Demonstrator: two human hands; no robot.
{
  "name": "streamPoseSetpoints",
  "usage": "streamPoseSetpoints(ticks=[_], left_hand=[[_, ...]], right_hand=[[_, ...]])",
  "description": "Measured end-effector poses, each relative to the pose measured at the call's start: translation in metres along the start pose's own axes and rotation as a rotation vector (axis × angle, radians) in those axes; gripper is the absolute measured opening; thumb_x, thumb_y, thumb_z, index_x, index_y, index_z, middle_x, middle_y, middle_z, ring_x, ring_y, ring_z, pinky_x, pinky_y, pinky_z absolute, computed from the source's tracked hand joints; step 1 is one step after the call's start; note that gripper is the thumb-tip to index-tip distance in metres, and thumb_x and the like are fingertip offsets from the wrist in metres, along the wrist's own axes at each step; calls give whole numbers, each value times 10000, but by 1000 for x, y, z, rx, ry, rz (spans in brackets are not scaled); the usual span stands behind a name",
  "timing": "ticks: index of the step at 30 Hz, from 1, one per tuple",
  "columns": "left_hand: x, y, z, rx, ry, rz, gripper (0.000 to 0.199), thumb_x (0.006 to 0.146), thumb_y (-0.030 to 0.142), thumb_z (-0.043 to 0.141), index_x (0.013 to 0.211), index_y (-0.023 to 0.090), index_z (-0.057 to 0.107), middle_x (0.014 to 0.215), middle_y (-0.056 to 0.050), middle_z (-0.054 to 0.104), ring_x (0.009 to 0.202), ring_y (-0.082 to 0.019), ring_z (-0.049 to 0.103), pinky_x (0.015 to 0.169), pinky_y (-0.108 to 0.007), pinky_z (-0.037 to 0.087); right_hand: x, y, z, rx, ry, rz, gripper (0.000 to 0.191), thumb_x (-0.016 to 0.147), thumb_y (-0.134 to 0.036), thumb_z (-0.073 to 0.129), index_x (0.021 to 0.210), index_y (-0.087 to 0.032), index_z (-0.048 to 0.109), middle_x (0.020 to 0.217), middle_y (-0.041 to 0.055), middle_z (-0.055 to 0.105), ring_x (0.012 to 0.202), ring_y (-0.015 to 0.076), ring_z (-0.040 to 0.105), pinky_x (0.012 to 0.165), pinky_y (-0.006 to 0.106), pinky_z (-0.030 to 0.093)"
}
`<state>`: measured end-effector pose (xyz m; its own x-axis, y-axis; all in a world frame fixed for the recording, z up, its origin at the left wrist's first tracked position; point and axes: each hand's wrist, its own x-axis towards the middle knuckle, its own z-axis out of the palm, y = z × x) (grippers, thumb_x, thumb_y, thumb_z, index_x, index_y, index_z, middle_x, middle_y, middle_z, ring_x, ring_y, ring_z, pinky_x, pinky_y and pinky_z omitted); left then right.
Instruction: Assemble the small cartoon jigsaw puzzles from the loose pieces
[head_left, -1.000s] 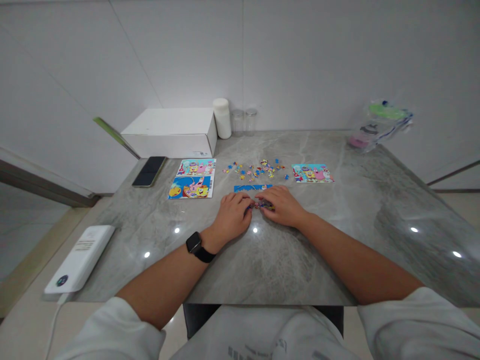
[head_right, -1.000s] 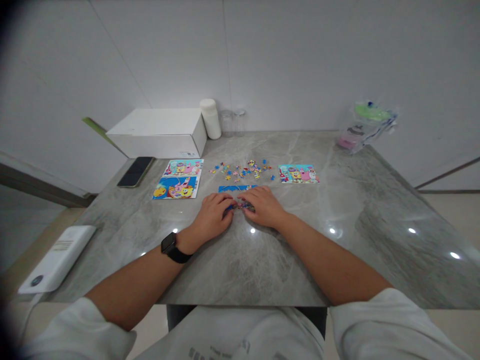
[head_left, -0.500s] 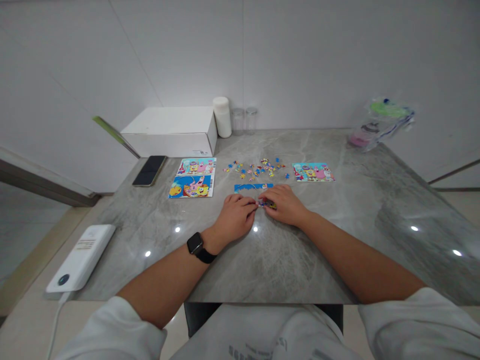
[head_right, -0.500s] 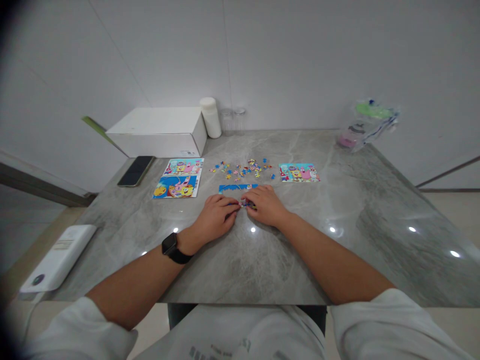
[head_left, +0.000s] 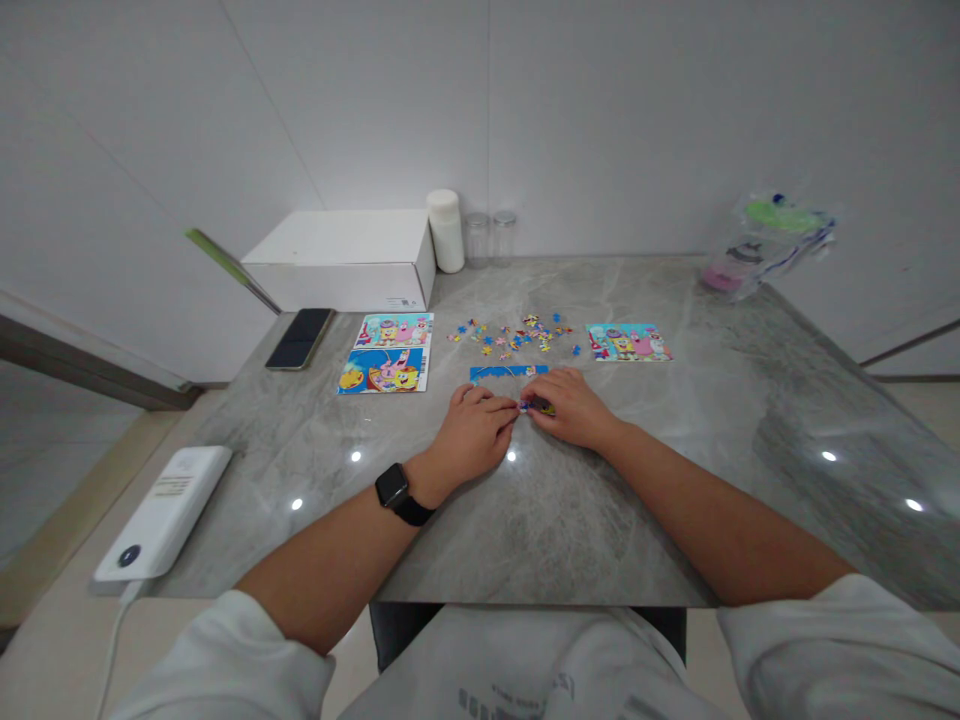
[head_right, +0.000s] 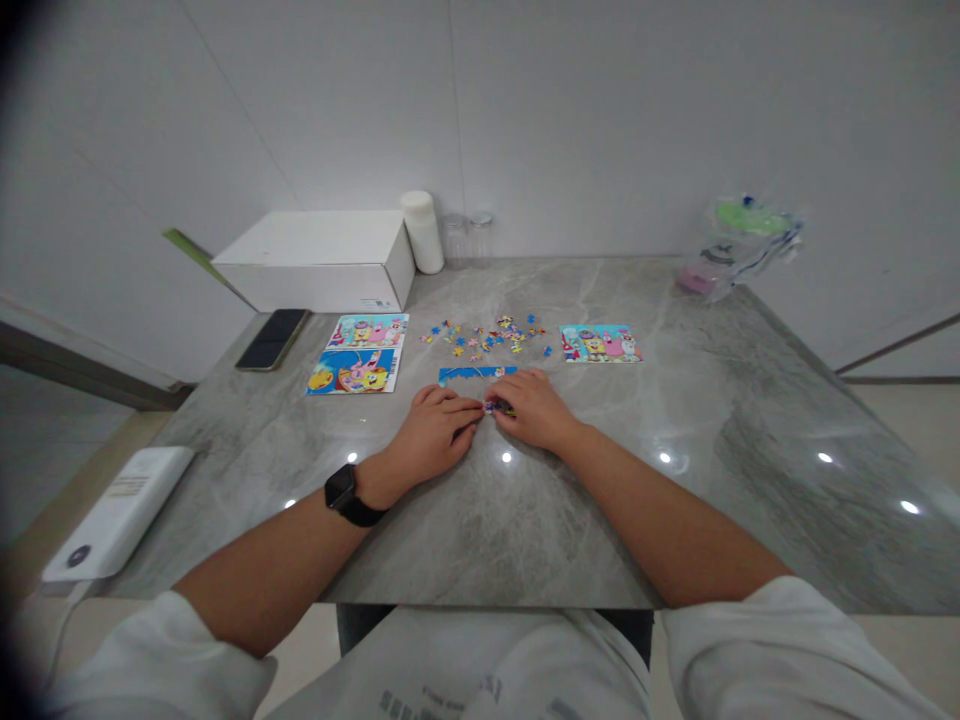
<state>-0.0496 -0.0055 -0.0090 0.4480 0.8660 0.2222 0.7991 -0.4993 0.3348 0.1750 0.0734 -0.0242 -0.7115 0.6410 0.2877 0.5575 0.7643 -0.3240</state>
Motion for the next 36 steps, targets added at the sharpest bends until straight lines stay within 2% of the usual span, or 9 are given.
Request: streamPoseSetpoints(ticks=[10, 26, 29, 36], left_hand=[[-1, -2, 2, 3, -9, 6, 331, 1026, 262, 546, 1273, 268, 766, 1314, -45, 765, 1171, -272, 606, 1148, -540, 351], [-2, -2, 1, 15, -6, 28, 339, 1006, 251, 557, 1275, 269, 763, 1314, -51, 759, 1176, -282, 597, 1140, -550, 362], [-1, -2, 1, 1, -5, 23, 336, 1009, 251, 555, 1270, 279, 764, 1302, -56, 762, 1175, -280, 601, 1133, -549, 366], [-1, -1, -2, -4, -1, 16, 333, 1019, 247, 550, 1280, 279, 753, 1308, -53, 755, 1196, -272, 604, 1157, -532, 355]], right_hand=[[0, 2, -3, -23, -24, -71, 119, 944, -246, 677, 1016, -241, 771, 1019, 73, 762, 1013, 260, 642, 949, 427, 377], [0, -3, -9, -40, -48, -61, 139, 962, -272, 651, 981, -246, 786, 1010, 75, 767, 1006, 266, 648, 948, 435, 386], [-1, -3, -9, -13, -46, -47, 157, 937, -241, 645, 1011, -253, 782, 1023, 73, 772, 1019, 269, 655, 959, 435, 395], [-1, 1, -8, -28, 57, 48, 254, 856, -111, 579, 1017, -219, 743, 1053, 89, 769, 1020, 280, 658, 946, 427, 401]])
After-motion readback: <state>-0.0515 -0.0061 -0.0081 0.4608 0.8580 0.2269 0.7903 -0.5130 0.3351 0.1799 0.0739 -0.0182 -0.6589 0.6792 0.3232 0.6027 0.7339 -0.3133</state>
